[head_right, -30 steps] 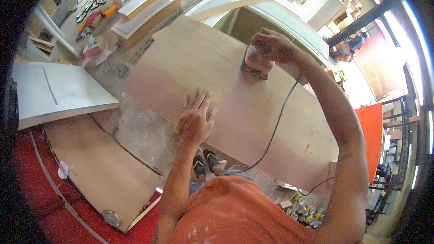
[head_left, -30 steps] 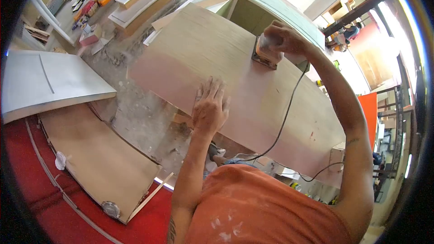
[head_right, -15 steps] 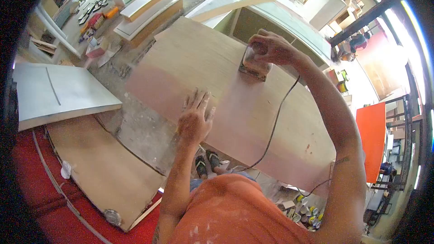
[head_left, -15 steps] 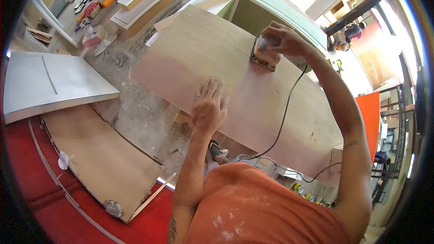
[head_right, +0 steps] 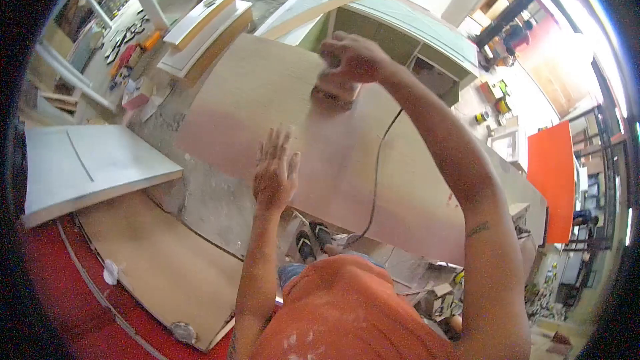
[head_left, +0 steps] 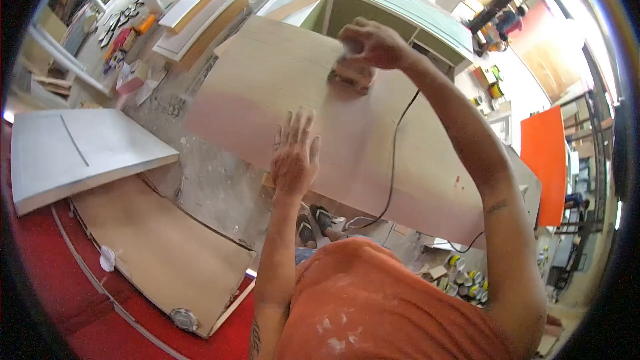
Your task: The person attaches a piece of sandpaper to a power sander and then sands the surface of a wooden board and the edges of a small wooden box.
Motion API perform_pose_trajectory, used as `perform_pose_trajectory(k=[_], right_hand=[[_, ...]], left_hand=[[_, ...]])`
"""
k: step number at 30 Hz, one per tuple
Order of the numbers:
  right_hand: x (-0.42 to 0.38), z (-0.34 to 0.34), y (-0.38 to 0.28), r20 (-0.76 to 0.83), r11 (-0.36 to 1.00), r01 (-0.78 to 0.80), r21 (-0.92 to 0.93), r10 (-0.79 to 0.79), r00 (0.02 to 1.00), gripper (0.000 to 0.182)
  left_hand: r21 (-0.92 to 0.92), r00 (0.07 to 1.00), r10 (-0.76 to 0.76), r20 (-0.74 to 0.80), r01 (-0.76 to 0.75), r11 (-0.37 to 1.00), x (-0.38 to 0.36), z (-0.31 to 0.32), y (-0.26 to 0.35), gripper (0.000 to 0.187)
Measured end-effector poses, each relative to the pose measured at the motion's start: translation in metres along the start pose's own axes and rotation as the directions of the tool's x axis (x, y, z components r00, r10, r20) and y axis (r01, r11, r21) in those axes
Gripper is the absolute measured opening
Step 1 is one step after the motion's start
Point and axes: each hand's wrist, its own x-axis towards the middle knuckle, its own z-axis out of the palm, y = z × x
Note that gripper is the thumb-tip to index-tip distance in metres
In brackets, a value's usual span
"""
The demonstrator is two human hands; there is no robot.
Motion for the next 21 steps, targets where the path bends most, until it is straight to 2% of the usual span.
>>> perform_pose_trajectory(k=[1,3,4,6,8,11,12,13,18,20,21], right_hand=[[-0.009,0.002,-0.017,0.024,1.000,-0.015,-0.002,0.015,1.000,0.049],[-0.034,0.008,-0.046,-0.012,0.999,0.040,0.036,-0.040,0.999,0.042],[-0.049,0.006,-0.065,0.032,0.997,0.035,0.073,-0.038,0.999,0.045],[-0.080,0.011,-0.092,-0.016,0.998,0.050,0.027,-0.050,0.999,0.044],[-0.102,0.001,-0.111,0.006,0.992,0.009,0.123,-0.009,1.000,0.039],[-0.117,0.001,-0.090,-0.013,1.000,-0.001,0.021,0.001,1.000,0.039],[-0.118,-0.002,-0.079,-0.011,1.000,0.002,0.027,-0.002,1.000,0.039],[-0.113,-0.005,-0.062,-0.037,0.998,-0.063,0.007,0.063,0.997,0.038],[-0.064,-0.005,0.030,-0.086,0.958,-0.283,-0.047,0.279,0.957,0.039],[-0.045,-0.007,0.032,-0.066,0.952,-0.298,-0.073,0.294,0.954,0.042],[-0.036,-0.003,0.031,-0.114,0.951,-0.294,-0.094,0.283,0.952,0.039]], left_hand=[[-0.048,0.996,0.014,-0.085,-0.018,0.999,-0.001,-0.002,0.000,0.058],[-0.081,0.996,0.005,-0.090,-0.012,0.997,-0.005,-0.002,0.000,0.060],[-0.119,0.994,-0.018,-0.105,0.006,0.993,-0.006,-0.002,-0.002,0.061],[-0.133,0.995,-0.001,-0.099,-0.013,0.991,-0.005,-0.005,-0.001,0.059],[-0.148,0.995,0.012,-0.095,-0.026,0.989,-0.003,-0.004,-0.002,0.057],[-0.081,0.999,0.006,-0.033,-0.009,0.997,-0.003,-0.001,-0.005,0.058],[-0.001,1.000,0.020,-0.007,-0.020,1.000,-0.004,0.001,-0.005,0.058],[0.080,0.999,0.033,0.020,-0.035,0.996,-0.004,0.001,-0.005,0.058],[0.103,0.998,-0.008,0.068,0.001,0.995,0.000,-0.005,0.007,0.055],[0.091,0.998,-0.012,0.057,0.007,0.996,0.003,-0.006,0.008,0.054],[0.093,0.998,-0.015,0.058,0.010,0.996,0.004,-0.005,0.009,0.052]])
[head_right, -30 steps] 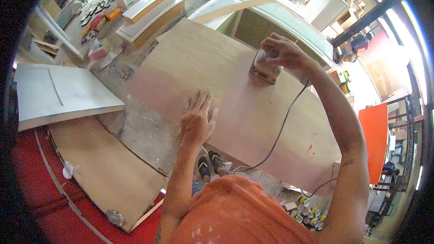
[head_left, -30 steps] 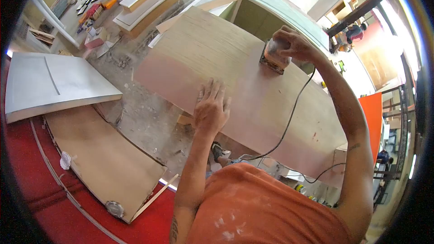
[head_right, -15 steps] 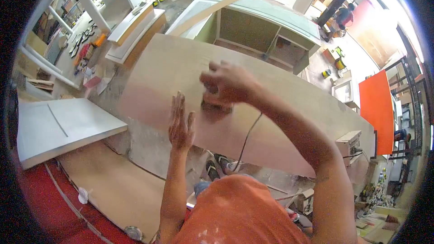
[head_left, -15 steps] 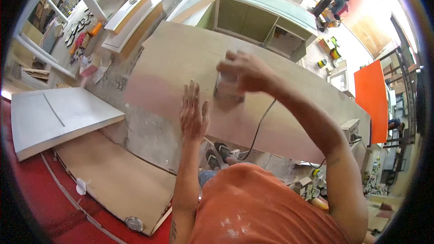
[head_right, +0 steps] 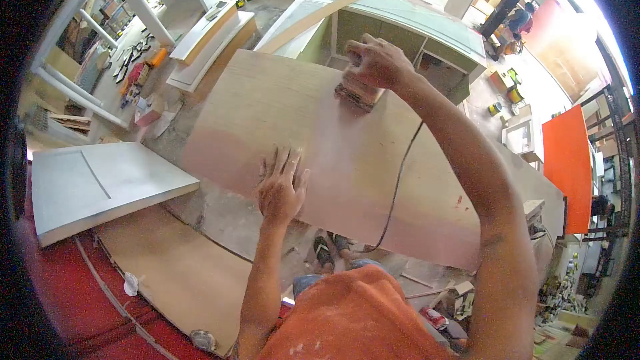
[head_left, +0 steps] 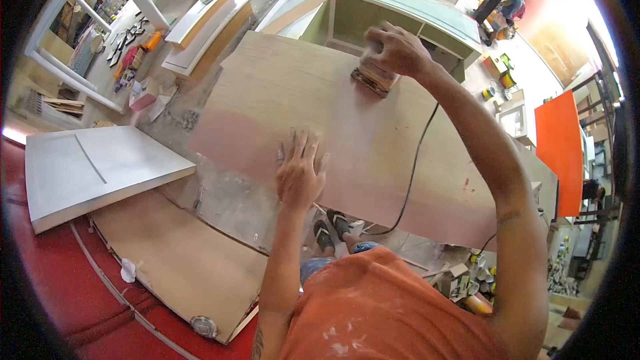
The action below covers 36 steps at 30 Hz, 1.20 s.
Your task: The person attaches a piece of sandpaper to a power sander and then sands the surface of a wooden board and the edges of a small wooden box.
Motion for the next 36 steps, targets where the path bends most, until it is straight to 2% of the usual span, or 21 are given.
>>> perform_pose_trajectory(k=[1,3,5,6,9,11,13,14,15,17,18,19,23,25,27,32,36], right_hand=[[0.006,0.003,-0.007,-0.047,1.000,0.006,-0.024,-0.007,0.999,0.036],[0.008,-0.002,-0.027,-0.009,1.000,-0.017,0.004,0.017,1.000,0.041],[0.000,-0.005,-0.040,0.100,0.993,0.106,0.053,-0.111,0.989,0.043],[-0.011,-0.008,-0.044,0.078,0.981,0.186,0.061,-0.190,0.979,0.041],[-0.036,-0.014,-0.035,0.080,0.959,0.266,0.098,-0.274,0.958,0.038],[-0.031,-0.009,-0.014,0.084,0.964,0.219,0.153,-0.234,0.969,0.034],[-0.011,0.001,0.006,-0.002,0.998,0.065,0.014,-0.065,0.998,0.037],[-0.004,-0.018,-0.015,0.107,0.993,-0.114,-0.031,0.116,0.987,0.042],[0.003,-0.013,-0.022,0.107,0.993,-0.110,-0.029,0.113,0.988,0.042],[0.015,-0.002,-0.034,0.003,0.977,-0.199,-0.073,0.200,0.980,0.047],[0.014,0.003,-0.046,-0.013,0.972,-0.225,-0.068,0.225,0.974,0.047],[0.011,0.004,-0.062,-0.012,0.971,-0.228,-0.068,0.228,0.974,0.047],[-0.025,0.000,-0.120,0.027,0.994,-0.106,-0.030,0.107,0.994,0.044],[-0.049,-0.002,-0.138,0.036,0.999,-0.053,0.004,0.053,0.998,0.043],[-0.072,-0.004,-0.153,0.042,0.996,-0.009,0.085,0.005,0.999,0.040],[-0.090,-0.007,-0.162,0.102,0.996,0.010,0.092,-0.019,0.995,0.039],[-0.056,0.009,-0.148,-0.015,0.997,-0.080,0.025,0.080,0.997,0.040]], left_hand=[[-0.002,1.000,-0.003,0.001,0.003,1.000,0.000,0.000,0.001,0.050],[-0.003,1.000,0.011,0.000,-0.011,1.000,-0.002,0.002,-0.002,0.050],[-0.004,1.000,0.014,-0.007,-0.014,1.000,-0.003,0.002,-0.001,0.049],[-0.023,1.000,0.014,-0.018,-0.014,1.000,-0.004,0.000,-0.001,0.047],[-0.054,0.999,0.005,-0.033,-0.007,0.999,-0.005,0.002,-0.005,0.045],[-0.069,0.999,-0.002,-0.038,0.000,0.998,-0.004,0.002,-0.006,0.044],[-0.041,0.998,0.060,-0.020,-0.061,0.997,-0.002,-0.003,-0.004,0.043],[-0.041,0.998,0.055,-0.021,-0.056,0.998,-0.002,-0.005,-0.003,0.043],[-0.044,0.998,0.060,0.003,-0.059,0.997,-0.002,-0.007,-0.004,0.043],[-0.046,0.997,0.064,0.033,-0.062,0.997,-0.003,-0.006,-0.006,0.043],[-0.067,0.998,0.057,-0.037,-0.060,0.996,-0.003,-0.001,-0.008,0.045],[-0.090,0.993,0.049,-0.107,-0.059,0.994,-0.004,0.003,-0.010,0.047],[-0.148,0.981,-0.023,-0.193,-0.006,0.989,-0.009,0.010,-0.012,0.054],[-0.274,0.957,-0.069,-0.280,-0.011,0.962,-0.010,0.009,-0.015,0.057],[-0.265,0.957,-0.079,-0.279,0.002,0.964,-0.012,0.010,-0.018,0.058],[-0.205,0.970,-0.099,-0.223,0.052,0.977,-0.013,0.008,-0.015,0.058],[-0.217,0.974,-0.067,-0.215,0.020,0.976,-0.014,0.011,-0.015,0.058]])
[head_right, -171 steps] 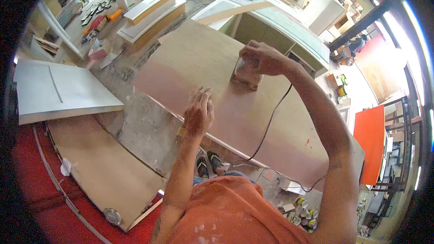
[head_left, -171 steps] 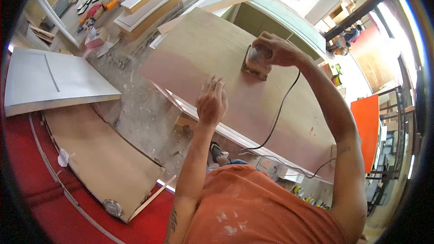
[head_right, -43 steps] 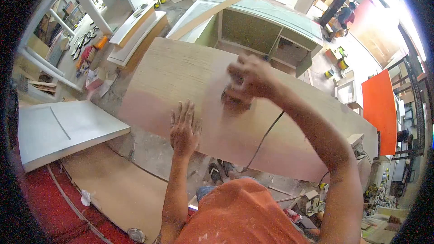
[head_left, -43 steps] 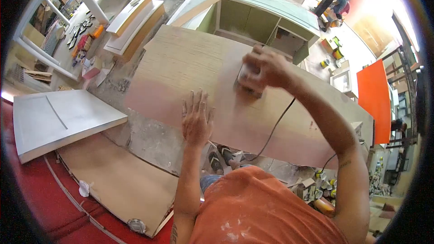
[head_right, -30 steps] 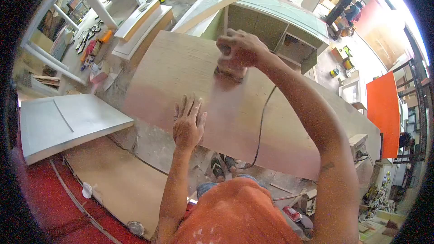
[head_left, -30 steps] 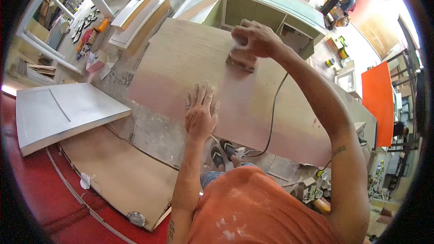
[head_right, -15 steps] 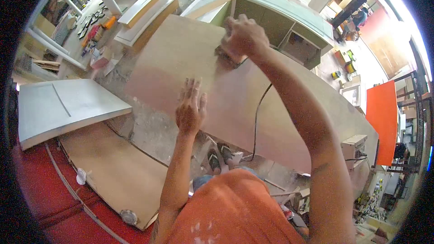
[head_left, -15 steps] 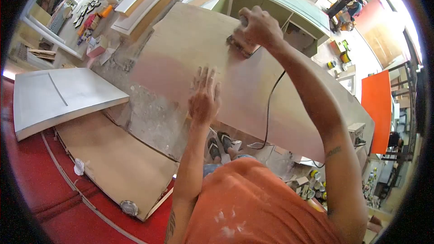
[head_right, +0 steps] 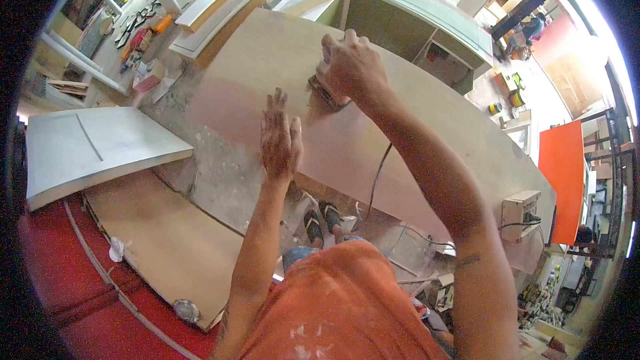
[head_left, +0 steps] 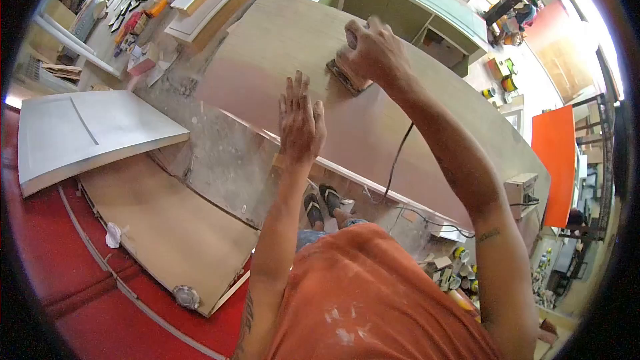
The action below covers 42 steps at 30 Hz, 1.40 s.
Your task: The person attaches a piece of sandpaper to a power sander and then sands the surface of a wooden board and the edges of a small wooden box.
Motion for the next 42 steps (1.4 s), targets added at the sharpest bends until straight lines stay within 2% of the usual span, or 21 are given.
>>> perform_pose_trajectory(k=[1,5,7,10,12,14,16,17,18,21,23,24,25,27,28,30,32,36,39,41,42], right_hand=[[0.003,-0.001,-0.004,-0.057,1.000,-0.019,-0.014,0.018,0.998,0.040],[-0.027,-0.003,-0.034,-0.004,1.000,0.016,0.015,-0.016,1.000,0.041],[-0.040,-0.008,-0.044,-0.014,0.999,0.042,0.025,-0.042,0.999,0.039],[-0.042,-0.008,-0.052,0.058,0.997,0.059,0.045,-0.062,0.996,0.039],[-0.027,-0.001,-0.053,0.019,1.000,0.007,0.019,-0.007,1.000,0.039],[-0.028,0.005,-0.061,0.000,1.000,0.024,-0.003,-0.024,1.000,0.040],[-0.036,0.005,-0.068,-0.023,0.999,0.031,-0.018,-0.032,0.999,0.040],[-0.048,0.002,-0.072,-0.014,0.997,0.074,-0.002,-0.074,0.997,0.039],[-0.056,-0.001,-0.076,-0.006,0.993,0.117,0.015,-0.117,0.993,0.039],[-0.070,-0.010,-0.077,0.030,0.996,0.087,0.016,-0.088,0.996,0.036],[-0.056,-0.004,-0.070,0.032,0.999,0.026,0.022,-0.026,0.999,0.039],[-0.047,0.000,-0.066,0.035,0.999,-0.038,0.031,0.037,0.999,0.042],[-0.040,0.004,-0.064,0.035,0.999,-0.035,0.025,0.034,0.999,0.042],[-0.029,0.010,-0.070,-0.031,0.998,-0.067,-0.022,0.066,0.997,0.043],[-0.033,0.007,-0.075,-0.015,0.999,-0.040,0.007,0.040,0.999,0.043],[-0.050,0.002,-0.087,-0.008,1.000,0.014,0.012,-0.014,1.000,0.040],[-0.065,-0.010,-0.095,0.073,0.996,0.081,0.025,-0.083,0.994,0.038],[-0.070,-0.011,-0.090,0.088,0.995,0.099,0.011,-0.100,0.991,0.037],[-0.038,0.000,-0.076,0.057,0.999,0.046,-0.003,-0.046,0.997,0.036],[-0.020,0.009,-0.073,-0.062,1.000,0.009,0.002,-0.009,0.998,0.036],[-0.014,0.010,-0.071,-0.031,1.000,0.002,-0.014,-0.003,1.000,0.036]], left_hand=[[-0.019,1.000,-0.008,0.001,0.008,1.000,0.000,0.000,0.000,0.059],[-0.110,0.998,-0.031,-0.054,0.025,0.994,-0.001,-0.002,-0.002,0.061],[-0.283,0.987,-0.123,-0.103,0.089,0.955,0.001,-0.007,-0.001,0.068],[-0.370,0.982,-0.150,-0.117,0.097,0.924,0.000,-0.011,-0.003,0.070],[-0.373,0.982,-0.149,-0.112,0.097,0.923,-0.002,-0.011,-0.005,0.069],[-0.376,0.980,-0.155,-0.122,0.099,0.921,-0.002,-0.008,-0.008,0.068],[-0.614,0.953,-0.266,-0.147,0.122,0.779,0.001,-0.007,-0.015,0.060],[-0.614,0.953,-0.265,-0.148,0.121,0.780,0.006,-0.013,-0.019,0.060],[-0.588,0.950,-0.256,-0.178,0.105,0.802,0.012,-0.022,-0.027,0.061],[-0.504,0.943,-0.217,-0.252,0.063,0.861,0.033,-0.040,-0.068,0.058],[-0.186,0.982,-0.048,-0.182,0.014,0.982,0.045,-0.049,-0.091,0.052],[-0.114,0.984,-0.096,-0.148,0.079,0.990,0.052,-0.051,-0.096,0.049],[-0.119,0.983,-0.099,-0.152,0.081,0.990,0.054,-0.050,-0.100,0.049],[0.076,0.985,-0.039,-0.168,0.052,0.996,0.056,-0.042,-0.113,0.048],[0.075,0.984,-0.030,-0.173,0.043,0.996,0.055,-0.037,-0.117,0.048],[0.222,0.984,-0.002,-0.180,0.043,0.974,0.047,-0.029,-0.123,0.046],[0.253,0.983,-0.009,-0.182,0.055,0.966,0.048,-0.027,-0.119,0.045],[0.307,0.985,-0.015,-0.169,0.067,0.949,0.046,-0.030,-0.113,0.043],[0.320,0.980,-0.013,-0.196,0.077,0.944,0.044,-0.027,-0.115,0.043],[0.332,0.983,-0.023,-0.184,0.084,0.940,0.044,-0.026,-0.115,0.043],[0.343,0.985,-0.025,-0.170,0.083,0.936,0.044,-0.026,-0.114,0.043]])
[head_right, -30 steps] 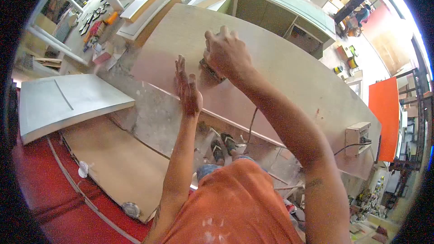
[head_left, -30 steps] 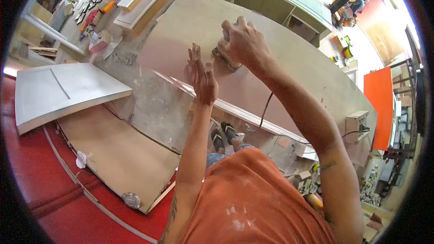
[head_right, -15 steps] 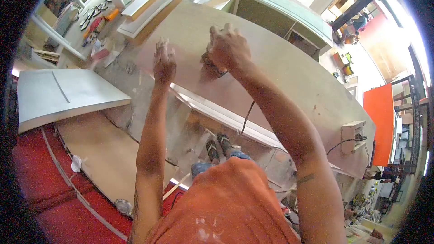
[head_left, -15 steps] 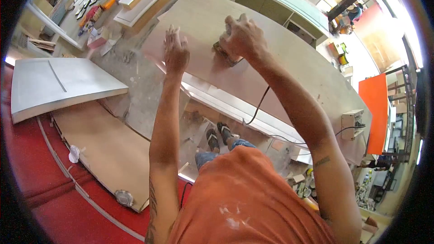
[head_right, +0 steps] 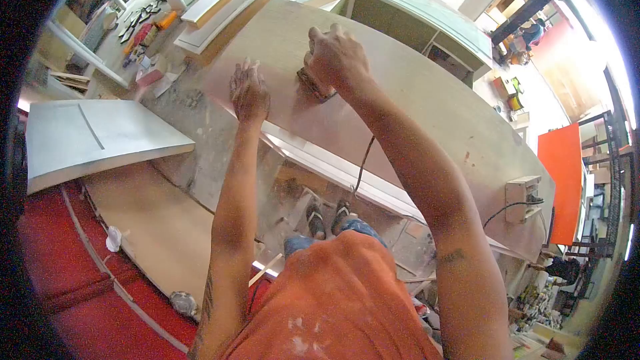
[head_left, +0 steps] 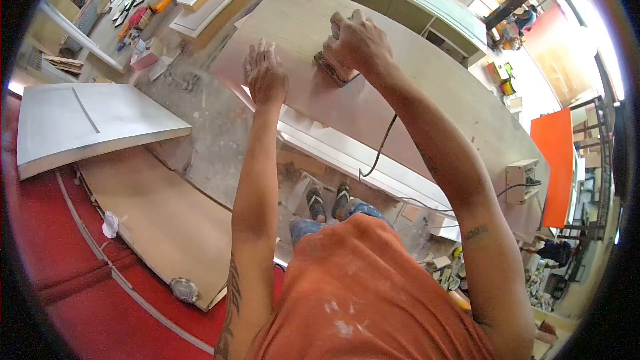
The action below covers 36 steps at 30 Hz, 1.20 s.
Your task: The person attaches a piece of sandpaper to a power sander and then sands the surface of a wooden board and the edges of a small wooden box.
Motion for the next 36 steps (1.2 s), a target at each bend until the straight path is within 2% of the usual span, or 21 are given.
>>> perform_pose_trajectory(k=[4,6,10,12,13,16,18,20,22,24,25,27,28,30,31,33,34,36], right_hand=[[-0.026,-0.009,-0.017,0.019,1.000,0.012,-0.007,-0.012,1.000,0.036],[-0.045,-0.015,-0.024,0.052,0.995,0.093,0.019,-0.094,0.994,0.037],[-0.033,-0.014,-0.013,0.080,0.995,0.087,0.051,-0.091,0.993,0.038],[-0.003,-0.001,0.007,0.036,1.000,0.007,-0.026,-0.006,0.999,0.043],[0.011,0.002,0.015,0.038,0.999,0.020,-0.029,-0.019,0.999,0.043],[0.042,0.007,0.036,-0.043,0.994,-0.018,-0.105,0.013,0.999,0.038],[0.058,0.007,0.046,-0.076,0.987,-0.092,-0.135,0.082,0.994,0.039],[0.073,0.007,0.053,-0.082,0.982,-0.127,-0.138,0.117,0.990,0.039],[0.077,0.010,0.052,-0.083,0.977,-0.167,-0.134,0.157,0.984,0.040],[0.074,0.012,0.048,-0.080,0.977,-0.140,-0.157,0.129,0.988,0.041],[0.068,0.012,0.044,-0.082,0.979,-0.142,-0.149,0.131,0.988,0.041],[0.044,0.011,0.033,-0.042,0.993,-0.005,-0.121,0.000,0.999,0.040],[0.027,0.007,0.027,-0.046,0.993,-0.014,-0.116,0.009,0.999,0.040],[-0.010,-0.009,0.016,0.010,0.996,0.088,-0.014,-0.088,0.996,0.038],[-0.023,-0.014,0.014,0.011,0.997,0.080,-0.017,-0.079,0.997,0.038],[-0.046,-0.023,0.012,0.139,0.993,0.120,0.021,-0.122,0.983,0.039],[-0.055,-0.028,0.013,0.136,0.994,0.112,0.017,-0.113,0.984,0.039],[-0.070,-0.035,0.020,0.159,0.992,0.117,0.053,-0.124,0.980,0.041]], left_hand=[[-0.003,0.999,0.029,-0.022,-0.029,1.000,0.002,0.000,-0.001,0.042],[-0.037,1.000,0.018,0.009,-0.018,0.999,0.001,-0.002,-0.001,0.042],[-0.016,1.000,0.017,-0.019,-0.017,1.000,0.001,0.000,-0.002,0.044],[0.050,0.999,0.054,0.004,-0.054,0.997,0.003,-0.006,0.000,0.050],[0.051,0.999,0.043,-0.002,-0.043,0.998,0.002,-0.006,0.001,0.050],[0.084,0.993,0.106,0.058,-0.111,0.990,-0.003,-0.011,0.003,0.057],[0.108,0.982,0.015,0.191,-0.036,0.994,-0.010,-0.013,0.021,0.053],[0.074,0.978,0.087,0.187,-0.102,0.992,-0.036,-0.017,0.043,0.051],[-0.008,0.939,0.313,0.140,-0.315,0.949,-0.067,-0.026,0.068,0.051],[-0.235,0.798,0.488,0.355,-0.429,0.872,-0.085,-0.058,0.095,0.050],[-0.381,0.751,0.615,0.239,-0.510,0.771,-0.097,-0.064,0.102,0.041],[-0.648,0.591,0.798,0.116,-0.564,0.512,-0.094,-0.091,0.108,0.027],[-0.648,0.583,0.803,0.119,-0.567,0.508,-0.098,-0.095,0.102,0.027],[-0.668,0.775,0.625,0.099,-0.414,0.619,-0.105,-0.100,0.084,0.010],[-0.673,0.771,0.630,0.098,-0.415,0.612,-0.100,-0.098,0.073,0.010],[-0.634,0.908,0.419,0.016,-0.315,0.706,-0.082,-0.092,0.054,0.011],[-0.638,0.905,0.426,0.015,-0.320,0.700,-0.071,-0.087,0.052,0.011],[-0.614,0.966,0.224,0.127,-0.101,0.783,-0.053,-0.075,0.052,0.014]])
